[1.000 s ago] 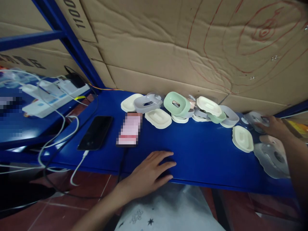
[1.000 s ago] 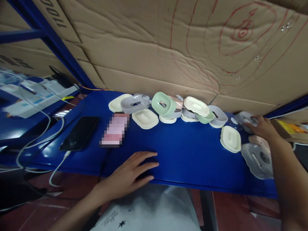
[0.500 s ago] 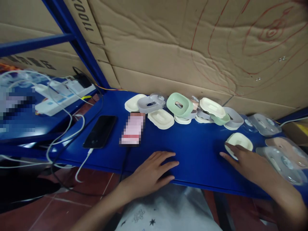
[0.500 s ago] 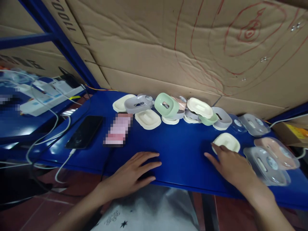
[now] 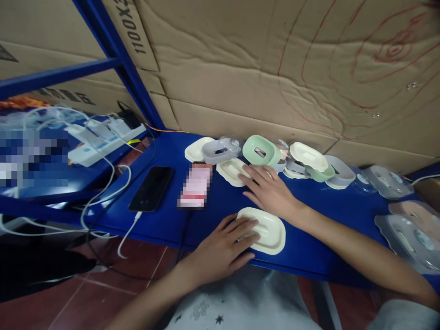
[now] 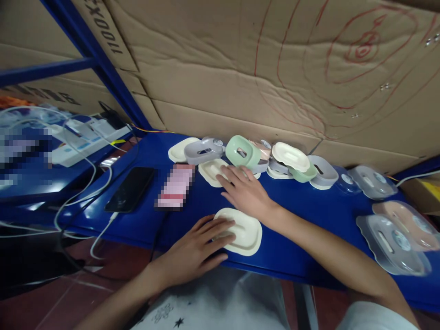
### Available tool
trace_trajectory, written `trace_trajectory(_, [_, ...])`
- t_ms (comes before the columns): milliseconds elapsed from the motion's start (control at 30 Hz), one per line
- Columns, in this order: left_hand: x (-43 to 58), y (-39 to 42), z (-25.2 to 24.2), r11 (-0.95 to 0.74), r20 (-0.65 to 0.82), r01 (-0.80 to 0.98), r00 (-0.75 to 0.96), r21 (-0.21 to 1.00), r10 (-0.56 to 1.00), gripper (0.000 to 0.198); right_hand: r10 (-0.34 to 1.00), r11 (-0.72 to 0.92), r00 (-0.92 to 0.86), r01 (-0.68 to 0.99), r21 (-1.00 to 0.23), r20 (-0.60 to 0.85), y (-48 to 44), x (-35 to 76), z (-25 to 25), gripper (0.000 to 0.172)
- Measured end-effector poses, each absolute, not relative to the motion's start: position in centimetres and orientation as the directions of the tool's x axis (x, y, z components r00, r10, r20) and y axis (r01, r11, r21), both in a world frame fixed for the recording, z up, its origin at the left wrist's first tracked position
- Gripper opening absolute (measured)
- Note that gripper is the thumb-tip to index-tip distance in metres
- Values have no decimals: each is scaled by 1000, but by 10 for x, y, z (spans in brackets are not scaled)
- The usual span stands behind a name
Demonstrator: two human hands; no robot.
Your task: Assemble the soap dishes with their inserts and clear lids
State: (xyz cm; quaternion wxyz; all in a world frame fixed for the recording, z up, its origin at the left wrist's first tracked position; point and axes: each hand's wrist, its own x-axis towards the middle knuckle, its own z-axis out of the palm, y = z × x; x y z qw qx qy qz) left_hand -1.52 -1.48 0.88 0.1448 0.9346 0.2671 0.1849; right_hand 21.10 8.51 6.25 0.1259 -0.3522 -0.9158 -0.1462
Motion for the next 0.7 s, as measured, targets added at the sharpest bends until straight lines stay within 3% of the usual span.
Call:
trace_trajectory(100, [-15, -15, 9, -811, 303, 441, 770, 384, 562, 29, 644, 591, -660, 750, 297, 385, 110, 218, 63, 49])
trace_trajectory(200, [-16, -15, 8, -817, 327, 434, 763, 380, 558, 27, 685, 539, -614, 789, 295, 392, 123, 244, 69, 33])
trace_trajectory(367, [-17, -19, 2, -793, 371, 486, 705, 368, 604, 56, 621, 593, -555, 795, 133, 553, 76, 279, 76, 27])
trace_trajectory(500, [-16, -23, -2, -739, 485, 541, 559, 402, 673, 76, 623, 724, -578, 681, -109, 527, 3, 283, 63, 30])
trace_trajectory(600, [-15, -22, 0, -770, 489, 544, 598, 333, 634, 70, 613, 773, -654, 611, -169, 443, -36, 276, 44, 34])
trace_trajectory(700, [-13, -17, 1, -818, 426, 504, 699, 276, 574, 51, 594, 792, -726, 604, -90, 347, -52, 266, 29, 40])
